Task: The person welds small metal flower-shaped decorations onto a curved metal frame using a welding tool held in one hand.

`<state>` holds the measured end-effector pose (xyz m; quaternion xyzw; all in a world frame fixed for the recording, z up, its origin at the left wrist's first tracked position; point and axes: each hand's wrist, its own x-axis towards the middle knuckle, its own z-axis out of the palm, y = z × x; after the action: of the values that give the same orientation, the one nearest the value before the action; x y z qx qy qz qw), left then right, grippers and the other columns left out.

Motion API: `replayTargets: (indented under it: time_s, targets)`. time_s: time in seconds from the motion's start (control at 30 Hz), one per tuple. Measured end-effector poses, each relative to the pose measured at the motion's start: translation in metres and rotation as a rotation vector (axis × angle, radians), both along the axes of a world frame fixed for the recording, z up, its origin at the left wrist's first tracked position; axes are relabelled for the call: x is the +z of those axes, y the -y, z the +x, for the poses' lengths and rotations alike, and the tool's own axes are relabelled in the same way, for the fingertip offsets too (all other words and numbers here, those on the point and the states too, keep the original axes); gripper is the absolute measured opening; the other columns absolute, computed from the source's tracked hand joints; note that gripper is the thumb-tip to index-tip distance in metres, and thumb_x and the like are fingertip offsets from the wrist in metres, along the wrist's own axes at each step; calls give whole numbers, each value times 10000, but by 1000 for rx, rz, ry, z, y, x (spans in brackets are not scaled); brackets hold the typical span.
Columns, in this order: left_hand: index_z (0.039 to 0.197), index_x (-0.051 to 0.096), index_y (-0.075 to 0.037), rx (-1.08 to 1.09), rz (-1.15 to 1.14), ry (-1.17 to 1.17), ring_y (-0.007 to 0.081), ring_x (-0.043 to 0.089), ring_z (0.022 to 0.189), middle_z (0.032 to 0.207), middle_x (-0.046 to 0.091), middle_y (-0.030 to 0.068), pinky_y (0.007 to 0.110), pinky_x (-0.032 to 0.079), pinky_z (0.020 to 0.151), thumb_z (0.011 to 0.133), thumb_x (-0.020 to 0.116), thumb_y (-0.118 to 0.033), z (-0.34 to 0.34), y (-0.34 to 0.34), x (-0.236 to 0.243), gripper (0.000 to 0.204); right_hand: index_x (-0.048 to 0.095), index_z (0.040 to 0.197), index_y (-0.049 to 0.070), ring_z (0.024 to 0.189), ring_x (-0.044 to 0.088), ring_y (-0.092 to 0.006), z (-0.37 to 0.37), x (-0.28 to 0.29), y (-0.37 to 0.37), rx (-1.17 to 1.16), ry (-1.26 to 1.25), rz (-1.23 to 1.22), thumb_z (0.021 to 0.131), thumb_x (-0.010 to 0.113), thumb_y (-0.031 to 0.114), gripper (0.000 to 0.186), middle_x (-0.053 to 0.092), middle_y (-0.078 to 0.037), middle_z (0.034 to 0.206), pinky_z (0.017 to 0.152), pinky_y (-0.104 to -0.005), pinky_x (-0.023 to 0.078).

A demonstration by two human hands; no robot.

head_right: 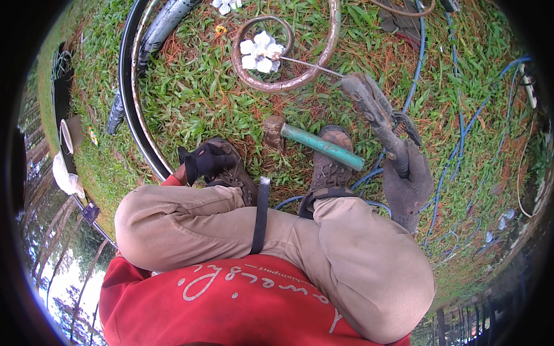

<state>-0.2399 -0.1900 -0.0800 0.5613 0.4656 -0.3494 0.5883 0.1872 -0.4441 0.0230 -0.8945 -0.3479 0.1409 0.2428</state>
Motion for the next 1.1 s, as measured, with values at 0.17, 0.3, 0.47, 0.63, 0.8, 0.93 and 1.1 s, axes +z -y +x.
replayTargets:
  time_s: [0.17,0.3,0.47,0.63,0.8,0.93,1.1]
  targets:
    - [792,825,-86,17,-45,-4,108,645,532,625,709,24,307,517,547,942,796,-417,-2,0,-2,364,740,1228,55,767,707,-258,0,1,-2,2,35,-20,807,897,96,451,716,-127,926,689,-374,548]
    - [788,816,-100,-61,2,16,118,657,558,631,706,23,321,524,567,954,771,-431,-3,-2,0,373,740,1218,46,752,699,-260,0,-5,1,-2,24,22,809,899,107,443,708,-128,910,675,-372,543]
    - [861,824,-127,-191,34,127,159,694,641,714,740,20,339,544,626,943,755,-452,-9,0,-16,342,721,1310,-4,995,736,-162,0,1,1,-19,14,-81,804,832,-4,519,774,-124,1091,848,-323,582]
    - [866,835,-89,-114,-28,80,131,725,658,718,756,48,325,558,631,950,758,-421,-10,-1,-17,350,723,1255,-7,862,723,-161,5,-11,20,-76,24,68,734,882,-26,545,741,-115,993,764,-313,570]
    - [848,835,-72,-58,25,128,122,673,571,667,733,40,319,525,558,950,774,-417,-12,1,-9,365,727,1253,0,842,729,-181,2,-6,6,-131,-17,104,760,870,-9,513,743,-120,990,751,-324,570]
    - [825,826,-72,-19,-4,27,102,654,564,650,718,28,316,525,564,946,790,-419,-1,-1,1,369,728,1251,3,848,731,-191,3,-3,7,-79,8,40,773,864,-1,497,744,-126,992,755,-330,569]
    - [820,829,-80,-46,-6,55,101,658,567,643,716,27,313,526,567,943,797,-433,-6,-1,-6,375,732,1268,24,851,735,-210,2,-3,5,-50,13,22,769,869,11,519,741,-129,998,752,-344,571]
